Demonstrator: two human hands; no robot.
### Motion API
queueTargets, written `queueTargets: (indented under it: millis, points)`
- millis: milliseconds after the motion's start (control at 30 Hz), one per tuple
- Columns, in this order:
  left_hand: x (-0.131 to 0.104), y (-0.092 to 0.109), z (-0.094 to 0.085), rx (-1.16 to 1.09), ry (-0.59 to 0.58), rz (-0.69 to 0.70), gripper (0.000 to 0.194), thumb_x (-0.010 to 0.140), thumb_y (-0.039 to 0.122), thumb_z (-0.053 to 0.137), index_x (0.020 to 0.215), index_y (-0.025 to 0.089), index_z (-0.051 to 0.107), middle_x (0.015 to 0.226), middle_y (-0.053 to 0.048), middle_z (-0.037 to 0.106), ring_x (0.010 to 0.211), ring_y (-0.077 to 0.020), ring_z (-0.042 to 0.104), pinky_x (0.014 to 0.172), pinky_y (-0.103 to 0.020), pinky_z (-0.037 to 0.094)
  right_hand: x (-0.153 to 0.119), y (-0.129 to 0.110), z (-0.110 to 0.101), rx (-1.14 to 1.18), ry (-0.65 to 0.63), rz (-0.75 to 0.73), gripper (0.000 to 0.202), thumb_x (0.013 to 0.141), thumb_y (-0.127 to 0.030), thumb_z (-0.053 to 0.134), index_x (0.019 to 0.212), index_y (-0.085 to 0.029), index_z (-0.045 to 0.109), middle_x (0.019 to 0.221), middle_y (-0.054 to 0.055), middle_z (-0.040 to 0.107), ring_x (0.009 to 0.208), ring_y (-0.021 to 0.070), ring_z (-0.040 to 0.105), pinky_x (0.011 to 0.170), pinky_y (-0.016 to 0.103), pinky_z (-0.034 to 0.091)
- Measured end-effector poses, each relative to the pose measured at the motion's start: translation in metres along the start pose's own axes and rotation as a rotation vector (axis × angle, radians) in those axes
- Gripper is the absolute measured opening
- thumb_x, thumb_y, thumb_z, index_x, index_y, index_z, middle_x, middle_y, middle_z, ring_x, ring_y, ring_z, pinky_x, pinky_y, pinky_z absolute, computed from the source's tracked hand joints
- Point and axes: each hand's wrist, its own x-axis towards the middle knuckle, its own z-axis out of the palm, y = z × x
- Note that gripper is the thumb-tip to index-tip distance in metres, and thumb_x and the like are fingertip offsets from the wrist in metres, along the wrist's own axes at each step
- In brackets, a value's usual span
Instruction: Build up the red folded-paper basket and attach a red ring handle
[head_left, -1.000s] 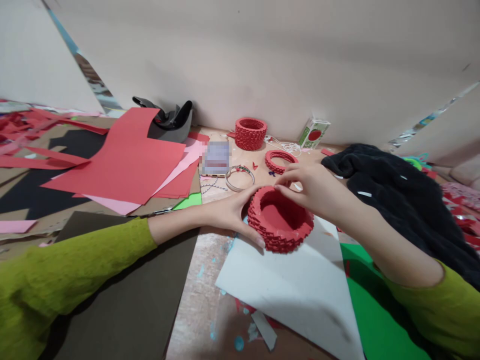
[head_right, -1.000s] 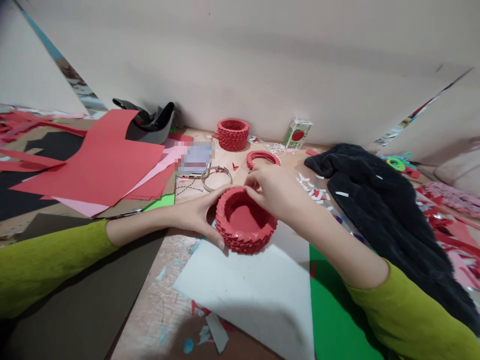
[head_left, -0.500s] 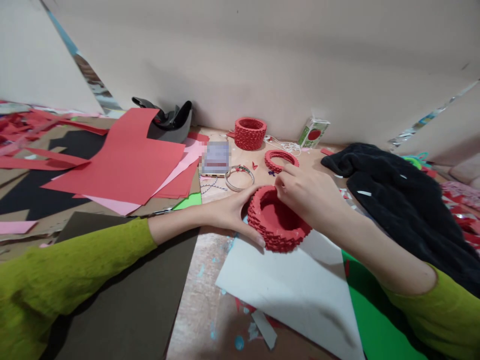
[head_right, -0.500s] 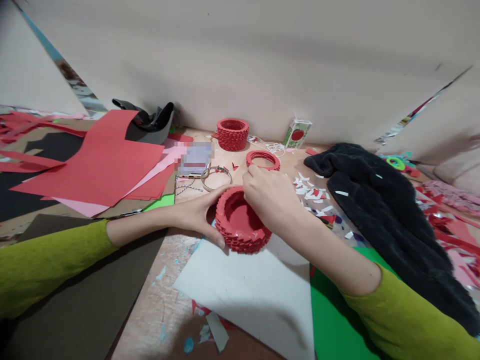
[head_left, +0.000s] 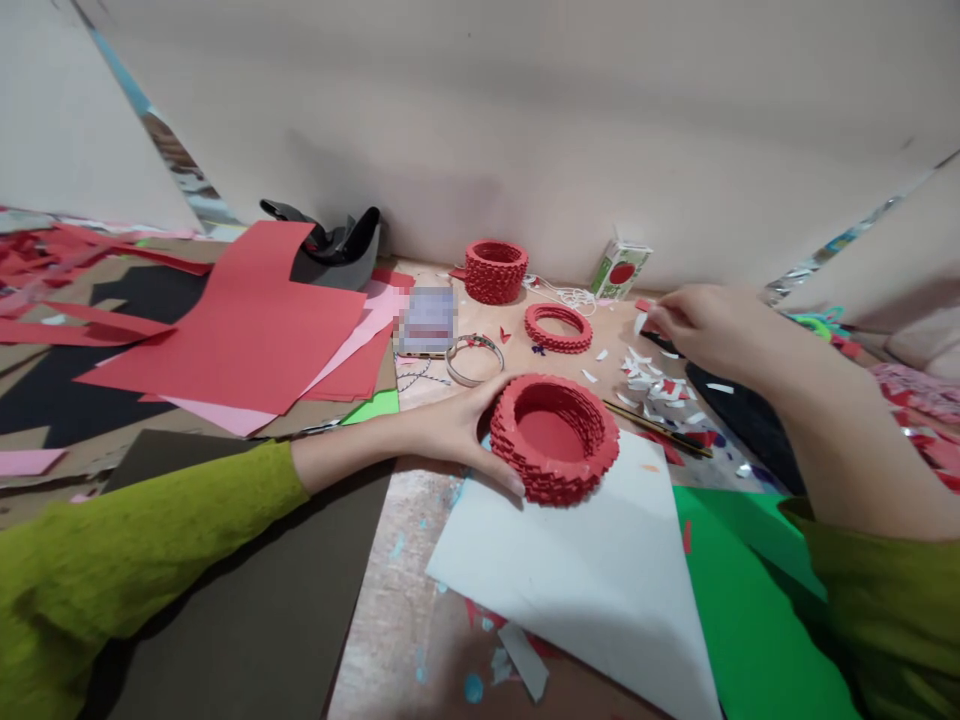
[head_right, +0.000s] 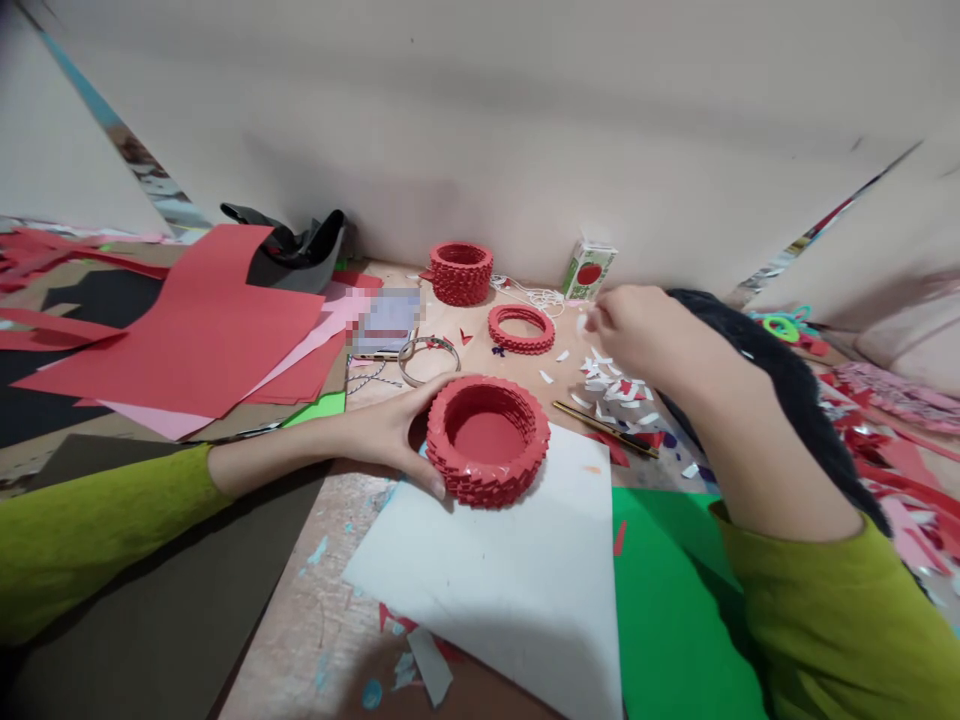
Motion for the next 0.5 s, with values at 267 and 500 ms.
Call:
queueTargets:
  millis: [267,500]
  points:
    - [0.001,-0.002,0.0,-0.016,-0.019,-0.034,0.111,0.053,0.037,0.09,0.147,0.025,0.032,0.149,-0.014,0.043,0.137,-0.0333,0.041,0.112,-0.048,0.035,0.018,0.049,0.017,0.05,-0.056,0.262,0.014,0.08,-0.025,0.069,0.068,-0.019,0.064,0.071,0.01,0.066,0.066,0.0226,0.056,0.058,0.032,0.036]
    - [0.001,-0.001,0.0,-0.008,-0.019,-0.036,0.11,0.053,0.04,0.09,0.146,0.025,0.032,0.147,-0.014,0.044,0.135,-0.0338,0.043,0.111,-0.049,0.036,0.033,0.075,0.047,0.179,-0.134,0.244,0.033,0.073,0.003,0.053,0.089,-0.019,0.071,0.078,0.007,0.073,0.078,0.0229,0.067,0.068,0.027,0.048]
